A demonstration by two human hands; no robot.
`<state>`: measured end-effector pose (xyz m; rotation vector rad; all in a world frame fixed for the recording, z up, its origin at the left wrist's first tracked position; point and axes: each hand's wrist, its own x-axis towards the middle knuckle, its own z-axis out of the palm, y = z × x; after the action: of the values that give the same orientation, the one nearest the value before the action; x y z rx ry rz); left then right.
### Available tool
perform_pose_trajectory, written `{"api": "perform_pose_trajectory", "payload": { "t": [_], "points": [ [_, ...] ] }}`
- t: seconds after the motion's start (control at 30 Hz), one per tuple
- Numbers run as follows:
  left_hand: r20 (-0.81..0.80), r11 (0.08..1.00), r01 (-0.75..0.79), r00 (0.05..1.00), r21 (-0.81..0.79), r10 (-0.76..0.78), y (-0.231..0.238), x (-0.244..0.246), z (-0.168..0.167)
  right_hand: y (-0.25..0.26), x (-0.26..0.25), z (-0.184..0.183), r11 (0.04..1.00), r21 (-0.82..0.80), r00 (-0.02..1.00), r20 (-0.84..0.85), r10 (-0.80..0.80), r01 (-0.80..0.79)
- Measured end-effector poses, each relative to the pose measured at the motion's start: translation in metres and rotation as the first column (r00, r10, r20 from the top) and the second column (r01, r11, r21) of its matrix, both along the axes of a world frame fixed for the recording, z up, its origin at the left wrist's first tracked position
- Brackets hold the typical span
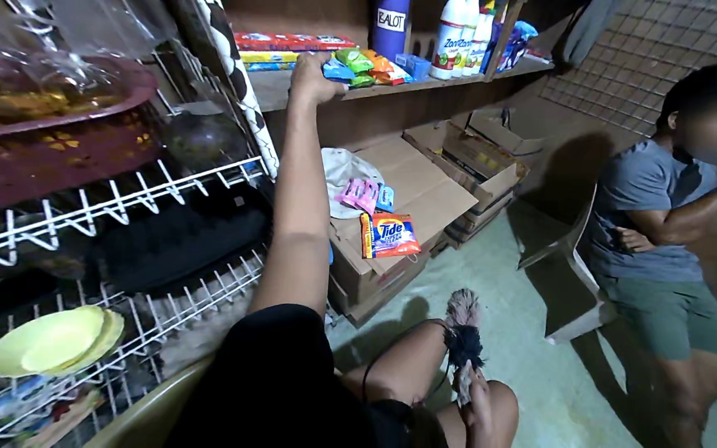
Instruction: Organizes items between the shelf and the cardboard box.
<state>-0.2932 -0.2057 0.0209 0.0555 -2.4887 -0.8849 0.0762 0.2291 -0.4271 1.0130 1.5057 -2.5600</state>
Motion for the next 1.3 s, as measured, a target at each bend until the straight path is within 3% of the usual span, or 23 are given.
{"api": "perform_pose_trajectory", "payload": {
  "t": [0.1,0.3,0.47,0.7,0.83,1.03,1.3],
  "points": [
    [0.037,0.996,-0.046,0.998,-0.075,0.049,0.004,-0.001,0.001,-0.001,-0.001,0.001,1.0,0.001,1.0,-0.004,-0.009,0.009],
    [0.062,0.994,-0.091,0.994,-0.06,0.095,0.008,0.001,0.0,-0.002,-0.002,0.003,1.0,-0.007,1.0,-0.022,0.014,-0.014],
    [0.143,0.972,-0.123,0.985,0.2,0.095,0.008,0.002,0.015,0.0,-0.001,0.004,1.0,-0.023,1.0,-0.023,0.002,-0.002],
    [-0.013,0.844,-0.246,0.958,0.477,0.287,-0.01,-0.045,0.016,0.0,0.002,0.003,0.997,0.08,1.0,0.01,0.023,-0.024],
    [-0.017,0.708,-0.043,0.997,0.705,0.078,-0.022,-0.048,0.024,0.0,0.001,0.008,0.998,0.061,1.0,0.015,-0.021,0.02],
    [0.061,0.797,0.036,0.994,0.603,-0.091,-0.035,-0.055,0.026,-0.002,-0.004,0.002,0.99,0.122,0.995,0.073,0.068,-0.077],
    [0.08,0.825,0.109,0.98,0.555,-0.183,-0.04,-0.07,0.03,0.002,-0.009,-0.008,0.999,0.039,0.999,0.033,0.019,-0.02]
  ]
}}
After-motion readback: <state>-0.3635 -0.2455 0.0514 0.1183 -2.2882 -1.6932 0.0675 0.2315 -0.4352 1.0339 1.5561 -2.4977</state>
